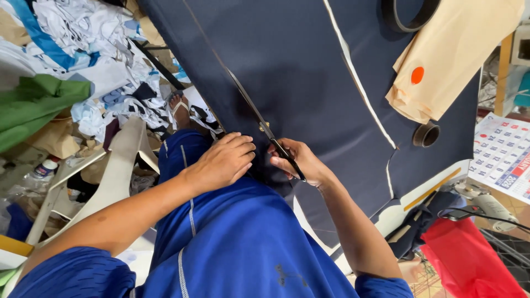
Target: The person marks a pattern on a dark blue fabric using a ruler and a red marker, then cuts the fabric along the marked lines using large scissors. The person also handles a paper pattern and weights during the process.
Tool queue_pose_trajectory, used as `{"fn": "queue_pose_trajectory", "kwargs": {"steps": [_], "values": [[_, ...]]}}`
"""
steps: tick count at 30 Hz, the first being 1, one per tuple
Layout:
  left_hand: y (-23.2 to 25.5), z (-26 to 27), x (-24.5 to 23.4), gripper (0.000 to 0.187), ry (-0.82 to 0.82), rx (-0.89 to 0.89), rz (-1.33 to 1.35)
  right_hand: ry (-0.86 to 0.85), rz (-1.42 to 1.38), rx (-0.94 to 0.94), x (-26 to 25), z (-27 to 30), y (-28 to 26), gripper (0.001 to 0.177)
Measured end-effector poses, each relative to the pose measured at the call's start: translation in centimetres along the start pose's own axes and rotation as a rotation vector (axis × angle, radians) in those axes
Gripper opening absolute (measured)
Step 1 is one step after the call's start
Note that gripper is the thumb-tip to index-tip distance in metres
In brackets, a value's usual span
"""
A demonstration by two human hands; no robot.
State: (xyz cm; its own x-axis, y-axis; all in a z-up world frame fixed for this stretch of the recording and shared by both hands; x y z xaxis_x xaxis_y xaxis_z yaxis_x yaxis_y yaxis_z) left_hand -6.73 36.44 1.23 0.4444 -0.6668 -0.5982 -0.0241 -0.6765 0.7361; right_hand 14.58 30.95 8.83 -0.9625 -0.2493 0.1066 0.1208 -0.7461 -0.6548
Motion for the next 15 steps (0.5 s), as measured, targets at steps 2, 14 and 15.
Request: {"fn": "queue_pose_trajectory", "kwargs": {"steps": [2,14,15], "values": [[0.1,-0.1,-0.3,0.027,-0.002,0.013,0.007,0.015,0.028,0.002,0.1,-0.8,-0.2,0.037],[-0.7,-0.2,0.1,0.024,-0.048,0.04,0.098,-0.018,0.035,-0.012,-0.2,-2.7,-3.3,0.034],[-0.6,-0.1,0.1,0.024,-0.05,0.04,0.097,-0.019,0.033,-0.014,0.0,-2.9,-3.4,0.034]]}}
Point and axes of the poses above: each hand's wrist, its own z-axis away from the middle knuckle, its own x-axis out of the palm, y = z × x, the point moved 3 cm from there along -z, towards the middle knuckle, and after that the axes turned 13 degrees about -y, right-handed, at the moved point
